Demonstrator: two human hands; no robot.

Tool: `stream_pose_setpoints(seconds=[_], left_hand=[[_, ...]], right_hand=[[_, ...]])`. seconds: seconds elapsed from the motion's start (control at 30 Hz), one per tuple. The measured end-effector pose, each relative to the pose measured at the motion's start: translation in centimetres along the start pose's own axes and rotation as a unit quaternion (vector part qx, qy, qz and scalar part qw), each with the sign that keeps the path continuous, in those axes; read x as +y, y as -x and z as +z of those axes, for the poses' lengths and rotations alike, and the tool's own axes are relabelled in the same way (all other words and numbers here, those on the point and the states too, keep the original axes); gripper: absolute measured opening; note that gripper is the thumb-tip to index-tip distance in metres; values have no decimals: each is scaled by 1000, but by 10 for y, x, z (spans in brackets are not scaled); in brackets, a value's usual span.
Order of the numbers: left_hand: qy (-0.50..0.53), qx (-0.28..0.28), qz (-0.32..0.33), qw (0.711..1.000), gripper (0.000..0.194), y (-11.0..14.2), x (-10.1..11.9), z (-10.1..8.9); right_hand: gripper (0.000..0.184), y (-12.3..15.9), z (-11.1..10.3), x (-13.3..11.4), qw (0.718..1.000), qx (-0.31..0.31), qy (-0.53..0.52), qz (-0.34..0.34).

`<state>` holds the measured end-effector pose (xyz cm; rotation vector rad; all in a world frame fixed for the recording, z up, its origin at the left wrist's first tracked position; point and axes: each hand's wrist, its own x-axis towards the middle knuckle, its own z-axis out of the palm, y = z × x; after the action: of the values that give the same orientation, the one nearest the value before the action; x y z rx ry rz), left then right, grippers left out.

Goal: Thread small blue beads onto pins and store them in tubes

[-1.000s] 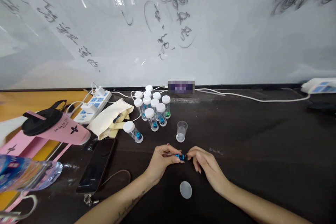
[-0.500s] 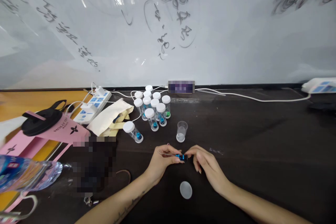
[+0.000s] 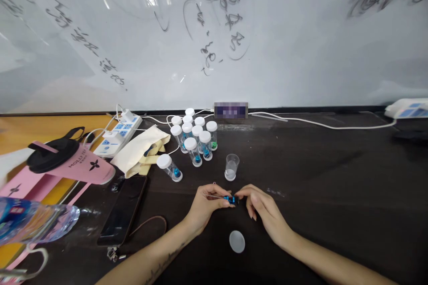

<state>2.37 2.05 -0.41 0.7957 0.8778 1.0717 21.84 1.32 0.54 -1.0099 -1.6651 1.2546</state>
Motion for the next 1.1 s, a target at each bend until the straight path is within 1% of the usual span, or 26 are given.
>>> stream_pose_setpoints(seconds=[0.17, 0.3, 0.43, 0.6, 1.1], left_hand=[[-5, 1, -3, 1000, 19, 0, 0, -1], [-7, 1, -4, 1000, 19, 0, -1, -2], [-7, -8, 2, 1000, 17, 0, -1, -2], [4, -10, 4, 1000, 16, 1, 0, -1], [4, -13, 6, 1000, 15, 0, -1, -1]], right_hand=[[47, 0, 0, -1, 1000, -11, 0, -4], [46, 1, 0, 1, 1000, -1, 0, 0], [46, 1, 0, 2, 1000, -9, 4, -3], [42, 1, 0, 3, 1000, -4, -3, 0], [47, 1, 0, 1, 1000, -8, -1, -1]])
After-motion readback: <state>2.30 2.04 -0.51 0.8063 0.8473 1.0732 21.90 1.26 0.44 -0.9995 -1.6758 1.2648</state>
